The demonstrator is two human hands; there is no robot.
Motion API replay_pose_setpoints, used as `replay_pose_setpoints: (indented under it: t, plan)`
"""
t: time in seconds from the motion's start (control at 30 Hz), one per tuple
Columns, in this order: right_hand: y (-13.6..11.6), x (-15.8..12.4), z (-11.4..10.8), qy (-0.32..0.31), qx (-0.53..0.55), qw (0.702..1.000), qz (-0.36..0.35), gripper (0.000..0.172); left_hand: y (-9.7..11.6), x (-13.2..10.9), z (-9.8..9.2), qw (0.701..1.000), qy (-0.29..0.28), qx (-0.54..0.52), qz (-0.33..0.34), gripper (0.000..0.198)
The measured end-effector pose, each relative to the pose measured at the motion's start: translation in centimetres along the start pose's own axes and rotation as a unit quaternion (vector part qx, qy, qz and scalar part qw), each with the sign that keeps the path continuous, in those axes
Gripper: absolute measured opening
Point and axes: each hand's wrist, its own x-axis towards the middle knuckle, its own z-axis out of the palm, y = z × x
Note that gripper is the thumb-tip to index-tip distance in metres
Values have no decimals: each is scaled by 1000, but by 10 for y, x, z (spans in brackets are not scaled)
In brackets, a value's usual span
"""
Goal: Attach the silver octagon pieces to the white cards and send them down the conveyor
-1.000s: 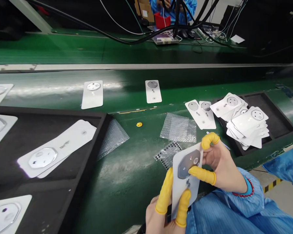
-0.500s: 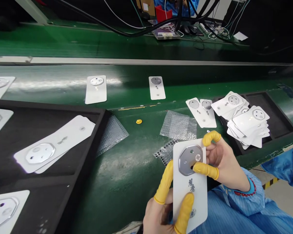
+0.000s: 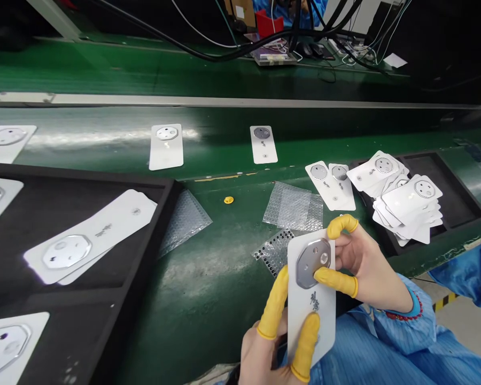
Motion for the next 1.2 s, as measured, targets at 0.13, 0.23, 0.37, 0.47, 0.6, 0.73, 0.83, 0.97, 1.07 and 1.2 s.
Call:
replay_pose_setpoints:
  t: [0.13, 0.23, 0.37, 0.47, 0.6, 0.73, 0.83, 0.97, 1.07, 1.2]
  plan:
    - [-4, 0, 1, 4, 20, 999, 28, 48, 11, 3, 4, 999, -38, -10, -16, 60]
    - [-1, 0, 4, 47, 6, 999, 20, 46, 23, 13, 7, 993, -80, -57, -64, 63]
    - [7, 1, 6, 55, -16, 998, 25, 47, 33, 34, 6, 986, -114, -87, -83, 53]
    - [10, 1, 5, 54, -28, 998, 35, 47, 32, 46, 3, 989, -138, -43, -45, 36]
    - [9, 1, 4, 47, -30, 998, 39, 47, 31, 47, 4, 986, -157, -35, -36, 31]
    - [9, 1, 3, 29, -14, 999, 34, 43, 30, 45, 7, 988, -118, -74, -64, 30]
    - [9, -1, 2, 18, -12, 999, 32, 31, 26, 49, 7, 988, -132, -72, -46, 31]
    - [10, -4, 3, 8, -32, 999, 19, 25, 26, 52, 6, 990, -116, -67, -50, 29]
    - [12, -4, 4, 0, -55, 998, 12, 23, 29, 48, 10, 992, -81, -74, -68, 28]
    - [16, -1, 6, 3, -93, 996, 10, 21, 29, 43, 19, 992, -45, -77, -89, 34]
